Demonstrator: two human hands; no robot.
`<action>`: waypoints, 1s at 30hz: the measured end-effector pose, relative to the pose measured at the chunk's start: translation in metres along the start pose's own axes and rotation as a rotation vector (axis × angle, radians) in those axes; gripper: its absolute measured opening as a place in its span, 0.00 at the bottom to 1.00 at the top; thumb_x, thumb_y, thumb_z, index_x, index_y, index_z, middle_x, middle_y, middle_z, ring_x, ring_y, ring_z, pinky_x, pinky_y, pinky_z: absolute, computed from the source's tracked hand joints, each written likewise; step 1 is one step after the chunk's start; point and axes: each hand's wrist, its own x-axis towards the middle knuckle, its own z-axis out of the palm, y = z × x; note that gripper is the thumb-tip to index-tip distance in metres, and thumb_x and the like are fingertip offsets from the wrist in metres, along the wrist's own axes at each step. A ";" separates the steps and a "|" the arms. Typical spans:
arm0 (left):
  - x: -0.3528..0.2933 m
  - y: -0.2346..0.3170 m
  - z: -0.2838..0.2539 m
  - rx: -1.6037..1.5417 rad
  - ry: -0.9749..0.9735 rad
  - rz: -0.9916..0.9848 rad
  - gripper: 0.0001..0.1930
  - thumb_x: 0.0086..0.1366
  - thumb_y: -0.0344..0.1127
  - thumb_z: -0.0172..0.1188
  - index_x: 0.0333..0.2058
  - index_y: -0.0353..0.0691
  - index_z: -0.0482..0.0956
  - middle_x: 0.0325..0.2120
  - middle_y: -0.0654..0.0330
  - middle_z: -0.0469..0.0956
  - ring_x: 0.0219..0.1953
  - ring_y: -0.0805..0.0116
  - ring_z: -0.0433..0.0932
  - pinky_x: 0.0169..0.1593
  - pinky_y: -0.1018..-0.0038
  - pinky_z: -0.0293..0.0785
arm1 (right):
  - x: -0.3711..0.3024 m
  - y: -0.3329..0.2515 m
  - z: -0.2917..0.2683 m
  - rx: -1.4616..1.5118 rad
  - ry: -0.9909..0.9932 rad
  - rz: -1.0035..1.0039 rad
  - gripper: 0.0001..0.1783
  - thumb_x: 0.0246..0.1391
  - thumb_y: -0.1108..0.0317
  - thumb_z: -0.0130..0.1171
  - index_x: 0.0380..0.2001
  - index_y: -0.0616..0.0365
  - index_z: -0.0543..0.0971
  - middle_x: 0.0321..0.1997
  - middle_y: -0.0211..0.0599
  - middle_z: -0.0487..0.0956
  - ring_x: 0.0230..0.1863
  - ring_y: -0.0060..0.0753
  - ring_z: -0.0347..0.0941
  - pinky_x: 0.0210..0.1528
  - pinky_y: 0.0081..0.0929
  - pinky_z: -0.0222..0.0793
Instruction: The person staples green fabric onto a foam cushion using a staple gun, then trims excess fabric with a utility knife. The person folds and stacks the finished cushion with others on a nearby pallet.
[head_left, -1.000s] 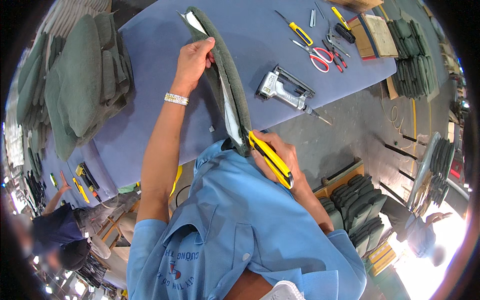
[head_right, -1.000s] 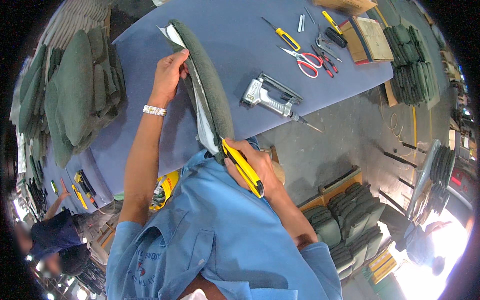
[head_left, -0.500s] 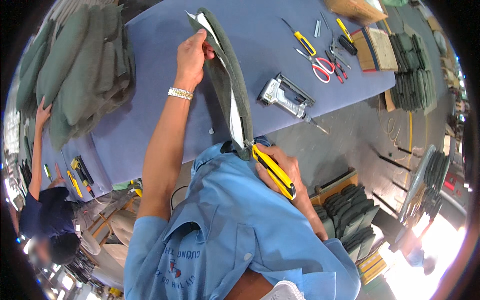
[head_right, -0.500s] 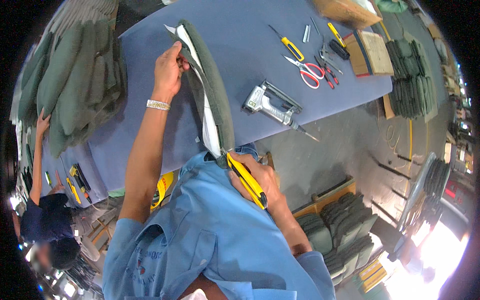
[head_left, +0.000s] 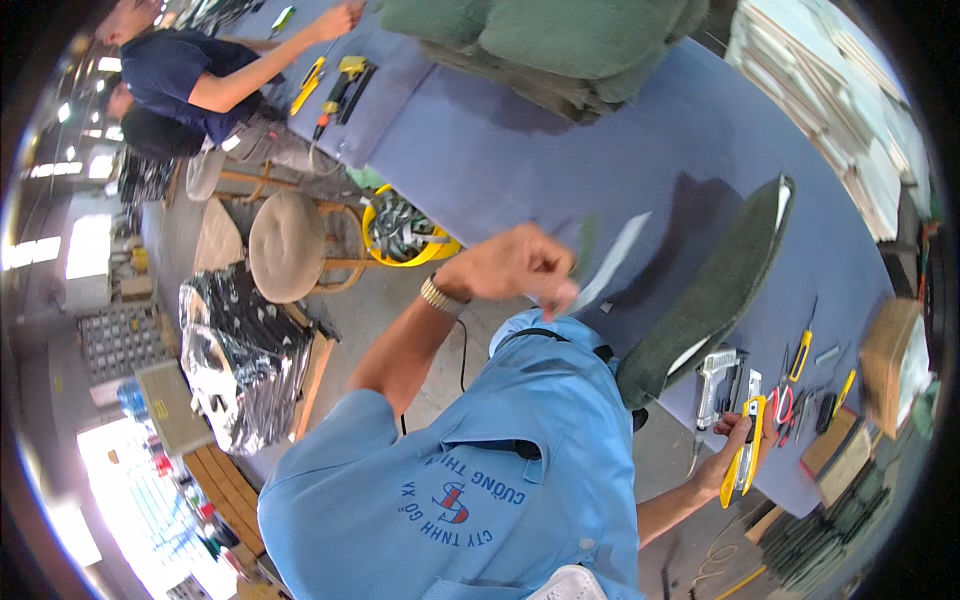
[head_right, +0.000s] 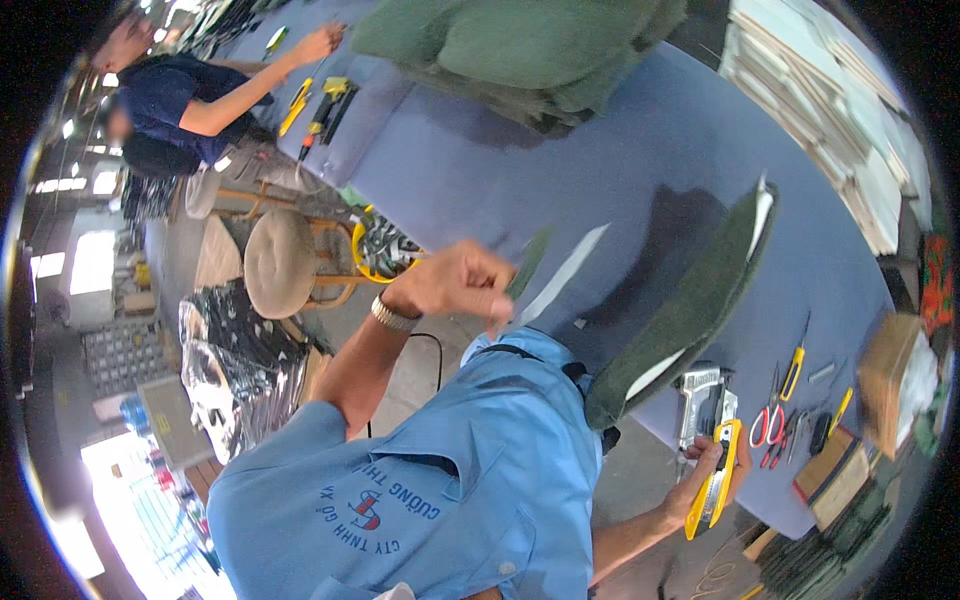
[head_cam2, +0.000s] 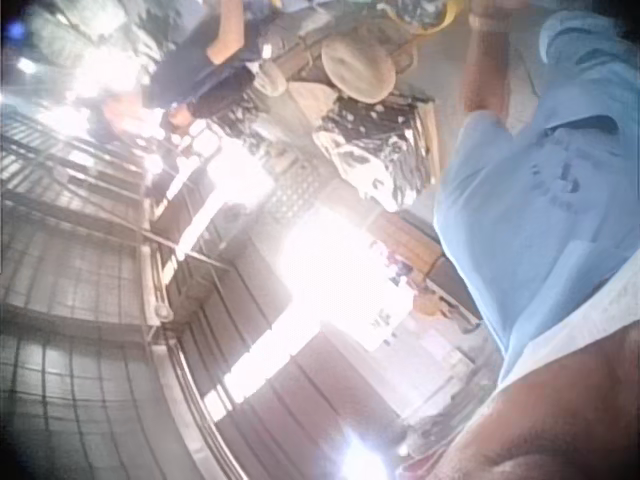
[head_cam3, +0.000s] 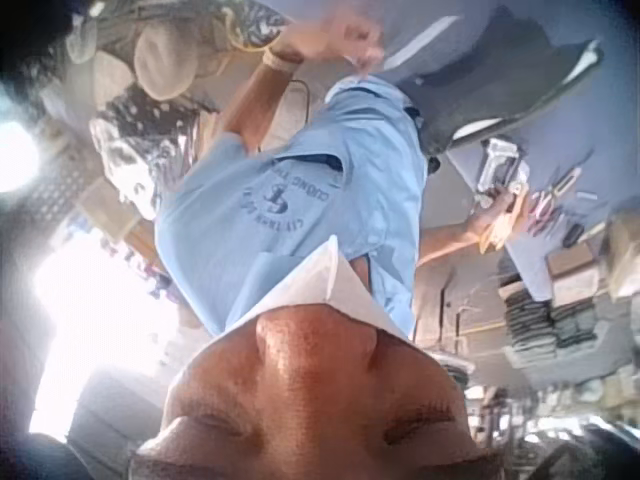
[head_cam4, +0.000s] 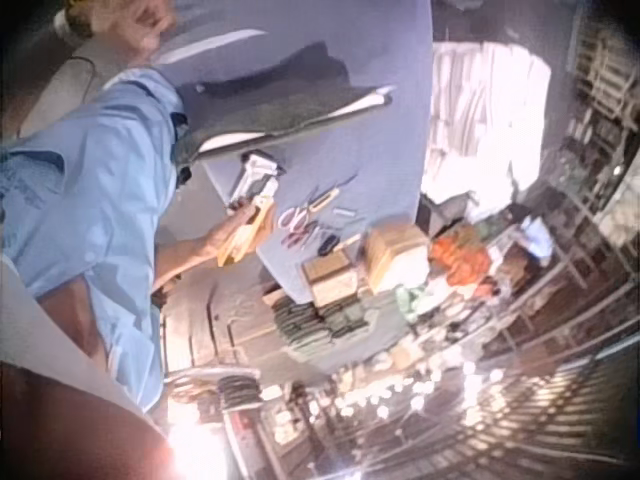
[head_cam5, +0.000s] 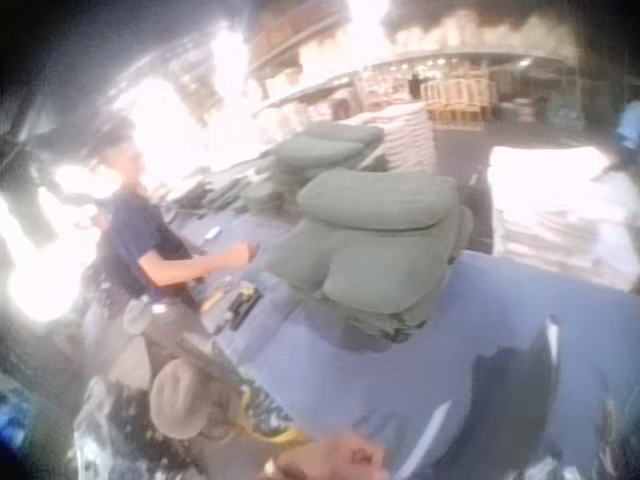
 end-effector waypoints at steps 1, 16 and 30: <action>-0.022 -0.020 -0.004 -0.038 0.020 -0.094 0.16 0.70 0.38 0.67 0.24 0.39 0.76 0.22 0.63 0.80 0.26 0.76 0.82 0.30 0.78 0.74 | 0.005 -0.003 0.005 0.002 -0.039 0.001 0.26 0.69 0.63 0.55 0.64 0.66 0.71 0.34 0.40 0.81 0.32 0.23 0.75 0.34 0.22 0.73; -0.235 -0.210 -0.199 0.189 1.374 -0.631 0.13 0.66 0.40 0.67 0.41 0.36 0.85 0.32 0.60 0.86 0.27 0.73 0.84 0.27 0.78 0.78 | 0.044 -0.001 0.019 -0.110 -0.176 -0.091 0.24 0.67 0.67 0.59 0.64 0.62 0.73 0.37 0.36 0.81 0.33 0.19 0.75 0.35 0.19 0.74; 0.006 -0.157 -0.058 0.689 0.866 -0.142 0.19 0.69 0.43 0.64 0.53 0.38 0.83 0.46 0.50 0.86 0.40 0.61 0.87 0.46 0.68 0.81 | 0.095 0.159 -0.052 -0.675 -0.262 0.533 0.26 0.58 0.51 0.70 0.45 0.65 0.79 0.33 0.41 0.84 0.37 0.33 0.84 0.37 0.35 0.81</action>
